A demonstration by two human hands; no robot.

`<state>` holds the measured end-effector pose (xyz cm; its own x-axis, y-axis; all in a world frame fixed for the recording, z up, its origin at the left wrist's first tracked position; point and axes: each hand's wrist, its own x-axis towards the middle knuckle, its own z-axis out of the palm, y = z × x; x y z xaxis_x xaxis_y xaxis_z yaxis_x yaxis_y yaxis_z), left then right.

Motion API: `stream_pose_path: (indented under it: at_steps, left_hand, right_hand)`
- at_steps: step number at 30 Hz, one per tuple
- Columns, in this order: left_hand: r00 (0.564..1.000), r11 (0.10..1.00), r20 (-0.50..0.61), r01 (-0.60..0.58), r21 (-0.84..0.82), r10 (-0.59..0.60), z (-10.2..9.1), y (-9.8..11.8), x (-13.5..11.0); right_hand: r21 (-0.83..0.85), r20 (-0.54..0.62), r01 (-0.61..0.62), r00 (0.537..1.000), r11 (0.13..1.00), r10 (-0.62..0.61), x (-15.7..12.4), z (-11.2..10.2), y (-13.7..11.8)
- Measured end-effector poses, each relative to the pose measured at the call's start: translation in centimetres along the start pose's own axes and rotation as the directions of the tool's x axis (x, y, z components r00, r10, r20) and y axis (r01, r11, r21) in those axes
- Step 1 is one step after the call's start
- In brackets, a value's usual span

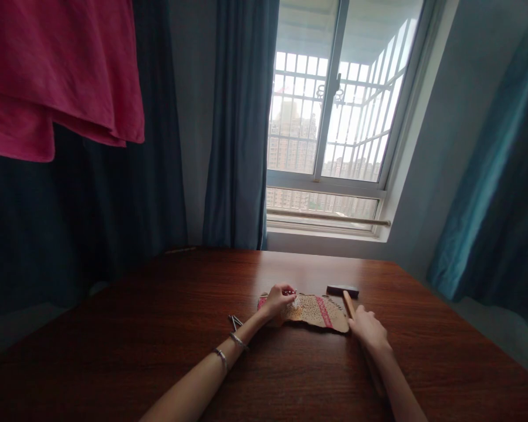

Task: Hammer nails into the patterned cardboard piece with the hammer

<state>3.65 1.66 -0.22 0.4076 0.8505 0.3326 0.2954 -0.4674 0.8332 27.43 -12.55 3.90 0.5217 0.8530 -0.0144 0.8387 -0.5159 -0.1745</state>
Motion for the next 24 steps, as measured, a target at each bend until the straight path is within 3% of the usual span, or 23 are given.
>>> stream_pose_path:
  at_steps: [3,5,9,12,17,19,22,24]
  left_hand:
    - [1.0,1.0,-0.002,-0.005,0.004,0.005,0.0,0.0,0.0]
    - [1.0,1.0,-0.002,-0.007,0.012,0.007,0.0,0.0,-0.1]
    - [1.0,1.0,-0.002,-0.012,0.023,0.012,0.0,-0.1,-0.1]
    - [1.0,1.0,-0.004,-0.013,0.019,0.013,0.0,-0.2,-0.1]
    - [1.0,1.0,-0.001,-0.019,0.013,0.019,0.1,-0.4,0.0]
    - [1.0,1.0,-0.001,-0.019,0.021,0.019,0.1,-0.5,0.0]
    - [1.0,0.999,0.003,-0.023,0.025,0.023,0.1,-0.5,0.1]
    - [1.0,1.0,0.004,-0.025,0.018,0.025,0.1,-0.6,0.1]
  right_hand:
    - [0.01,0.084,0.019,0.996,1.0,-0.02,-0.6,0.4,0.0]
    - [0.076,0.067,0.028,0.997,0.997,-0.033,-0.6,0.7,-0.1]
    - [0.335,-0.018,0.034,0.999,0.942,-0.03,0.1,1.3,0.0]
    - [0.537,-0.059,0.067,0.997,0.841,-0.042,0.9,1.5,-0.1]
    - [0.828,-0.059,0.107,0.993,0.55,-0.105,1.1,0.4,-1.3]
    - [0.939,-0.026,0.08,0.986,0.334,-0.163,0.4,-0.6,-2.0]
    - [0.994,0.076,-0.099,0.936,-0.048,-0.345,-1.3,-2.2,-2.9]
    - [0.972,0.13,-0.202,0.886,-0.119,-0.445,-2.5,-2.8,-3.3]
